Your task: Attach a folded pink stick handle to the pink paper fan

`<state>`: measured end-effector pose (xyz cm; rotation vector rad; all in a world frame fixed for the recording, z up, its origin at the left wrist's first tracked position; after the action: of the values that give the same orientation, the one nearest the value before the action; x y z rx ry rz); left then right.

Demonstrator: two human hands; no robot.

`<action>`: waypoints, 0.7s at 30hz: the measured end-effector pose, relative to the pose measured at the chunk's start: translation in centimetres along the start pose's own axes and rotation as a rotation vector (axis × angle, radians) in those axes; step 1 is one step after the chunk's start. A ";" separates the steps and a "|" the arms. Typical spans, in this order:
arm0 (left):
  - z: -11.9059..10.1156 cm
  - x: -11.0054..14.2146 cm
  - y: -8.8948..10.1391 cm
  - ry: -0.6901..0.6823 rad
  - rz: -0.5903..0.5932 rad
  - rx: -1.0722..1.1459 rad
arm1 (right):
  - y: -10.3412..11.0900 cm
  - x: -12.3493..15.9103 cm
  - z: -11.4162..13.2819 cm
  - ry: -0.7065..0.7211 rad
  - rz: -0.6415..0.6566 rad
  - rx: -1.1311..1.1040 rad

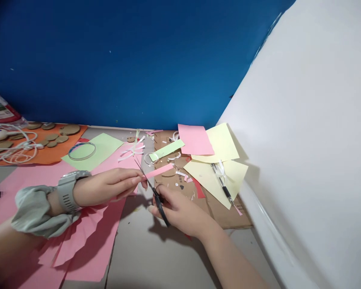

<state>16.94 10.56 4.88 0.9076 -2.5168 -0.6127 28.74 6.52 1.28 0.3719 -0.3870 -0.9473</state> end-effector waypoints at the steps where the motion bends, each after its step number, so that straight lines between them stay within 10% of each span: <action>1: 0.0 0.0 0.0 0.005 0.006 0.006 | 0.0 0.0 0.0 0.003 0.002 0.006; 21: 0.3 0.0 0.4 0.037 -0.046 -0.011 | 0.0 -0.5 0.9 0.050 -0.062 0.130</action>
<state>16.60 10.96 4.81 0.9666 -2.4634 -0.6182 28.04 6.84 2.04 0.5279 -0.3946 -0.9738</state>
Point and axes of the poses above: each hand's wrist, its own x-axis away from the middle knuckle, its own y-axis out of the back of the hand, z = x × y, the point moved 8 cm from there along -x, towards the middle knuckle, and after that the axes turned 7 degrees about y, right-handed, at the moved point
